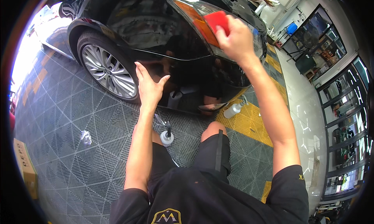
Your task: The person applies a clear protective film to the front bumper and headlight of a black car. They use a spray bottle, a red squeegee, and a yellow microfiber cloth to smooth the film and remove bubbles. The person retrieves a heat gun and uses it to warm the film while squeegeeing and wiping the surface.
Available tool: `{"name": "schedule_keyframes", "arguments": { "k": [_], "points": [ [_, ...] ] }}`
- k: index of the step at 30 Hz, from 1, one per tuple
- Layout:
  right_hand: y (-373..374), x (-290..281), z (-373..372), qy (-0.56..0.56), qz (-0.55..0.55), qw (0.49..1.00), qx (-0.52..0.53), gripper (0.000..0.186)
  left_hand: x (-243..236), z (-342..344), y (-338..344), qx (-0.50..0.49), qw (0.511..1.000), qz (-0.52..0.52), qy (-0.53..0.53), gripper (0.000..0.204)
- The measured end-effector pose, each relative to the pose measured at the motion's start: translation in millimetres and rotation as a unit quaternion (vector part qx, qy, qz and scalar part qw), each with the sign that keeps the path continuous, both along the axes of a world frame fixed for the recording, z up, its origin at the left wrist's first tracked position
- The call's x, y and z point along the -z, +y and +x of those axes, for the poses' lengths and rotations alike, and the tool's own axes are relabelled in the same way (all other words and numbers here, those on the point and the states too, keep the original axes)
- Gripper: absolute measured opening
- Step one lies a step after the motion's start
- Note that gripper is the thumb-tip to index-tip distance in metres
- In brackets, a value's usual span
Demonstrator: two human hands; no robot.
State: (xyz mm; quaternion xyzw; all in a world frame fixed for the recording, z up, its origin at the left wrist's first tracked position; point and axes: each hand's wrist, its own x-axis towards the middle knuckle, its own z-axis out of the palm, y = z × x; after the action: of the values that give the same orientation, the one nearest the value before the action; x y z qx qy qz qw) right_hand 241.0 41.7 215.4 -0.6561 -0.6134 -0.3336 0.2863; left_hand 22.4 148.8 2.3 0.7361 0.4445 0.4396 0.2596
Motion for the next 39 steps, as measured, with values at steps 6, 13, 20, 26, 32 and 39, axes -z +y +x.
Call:
{"name": "schedule_keyframes", "arguments": {
  "k": [6,13,20,26,32,39],
  "points": [
    [8,27,-20,-0.007,-0.030,1.000,-0.005,0.019,0,0,4,0.018,1.000,0.001,-0.024,0.126],
    [-29,-20,38,0.156,0.030,0.986,-0.058,0.023,-24,-8,11,-0.045,0.987,0.150,0.024,0.124],
    [-29,3,25,-0.032,-0.049,0.997,-0.056,0.017,-16,-4,20,-0.044,0.980,0.169,0.098,0.131],
    [-36,30,14,-0.137,-0.193,0.967,-0.093,0.012,-20,-1,16,-0.043,0.981,0.153,0.108,0.131],
    [-43,-1,15,-0.111,-0.162,0.977,-0.079,0.012,-24,-1,19,-0.048,0.979,0.153,0.124,0.131],
    [-39,-5,22,-0.147,-0.170,0.973,-0.058,0.011,-16,1,18,-0.051,0.977,0.167,0.121,0.133]
  ]
}}
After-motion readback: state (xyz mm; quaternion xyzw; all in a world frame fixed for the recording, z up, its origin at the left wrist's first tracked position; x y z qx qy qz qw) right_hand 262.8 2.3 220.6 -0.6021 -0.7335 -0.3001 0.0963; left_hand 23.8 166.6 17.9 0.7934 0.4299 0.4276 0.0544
